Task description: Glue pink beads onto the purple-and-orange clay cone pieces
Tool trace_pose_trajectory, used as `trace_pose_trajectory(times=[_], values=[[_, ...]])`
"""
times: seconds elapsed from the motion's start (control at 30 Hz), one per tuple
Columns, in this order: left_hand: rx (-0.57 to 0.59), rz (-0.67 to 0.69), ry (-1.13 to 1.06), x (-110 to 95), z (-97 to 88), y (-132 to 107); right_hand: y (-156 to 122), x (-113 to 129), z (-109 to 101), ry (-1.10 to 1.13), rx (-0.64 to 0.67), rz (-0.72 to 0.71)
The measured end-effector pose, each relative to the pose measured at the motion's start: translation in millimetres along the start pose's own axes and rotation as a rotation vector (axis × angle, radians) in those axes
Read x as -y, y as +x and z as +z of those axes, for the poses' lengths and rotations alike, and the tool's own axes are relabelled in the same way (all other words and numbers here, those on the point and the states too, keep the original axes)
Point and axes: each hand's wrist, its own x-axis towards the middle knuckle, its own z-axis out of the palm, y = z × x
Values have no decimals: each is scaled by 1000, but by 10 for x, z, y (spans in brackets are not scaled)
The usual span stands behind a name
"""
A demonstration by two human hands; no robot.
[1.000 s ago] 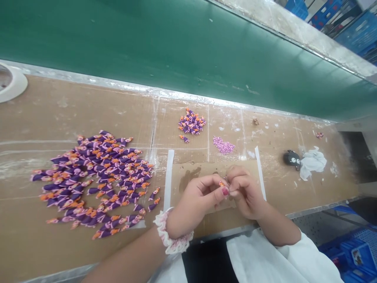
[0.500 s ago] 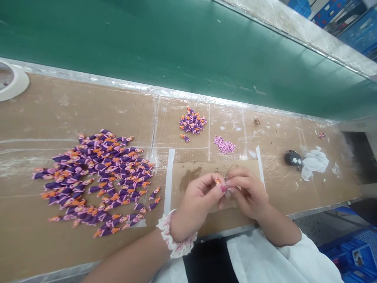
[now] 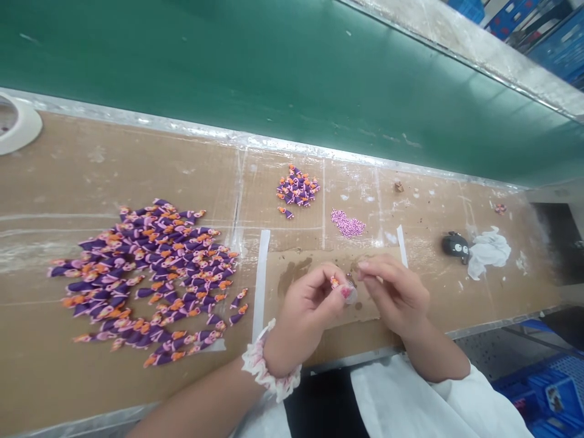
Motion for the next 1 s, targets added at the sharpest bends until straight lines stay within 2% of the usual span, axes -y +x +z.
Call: trace_pose_trajectory(times=[0.13,0.33,0.57,0.8,1.0], values=[[-26,55,79,-15,4,2,31,45,29,31,31,-14],[-15,127,180,-30,4,23,5,41,42,64,56,39],[-12,178,265,-23,-4,19,5,39,52,192,80,179],[-47,348,523,-49,10,13,17,20,37,183,113,145],[120,373,602,-128,-73,75,3,-53,-35,254,269,185]])
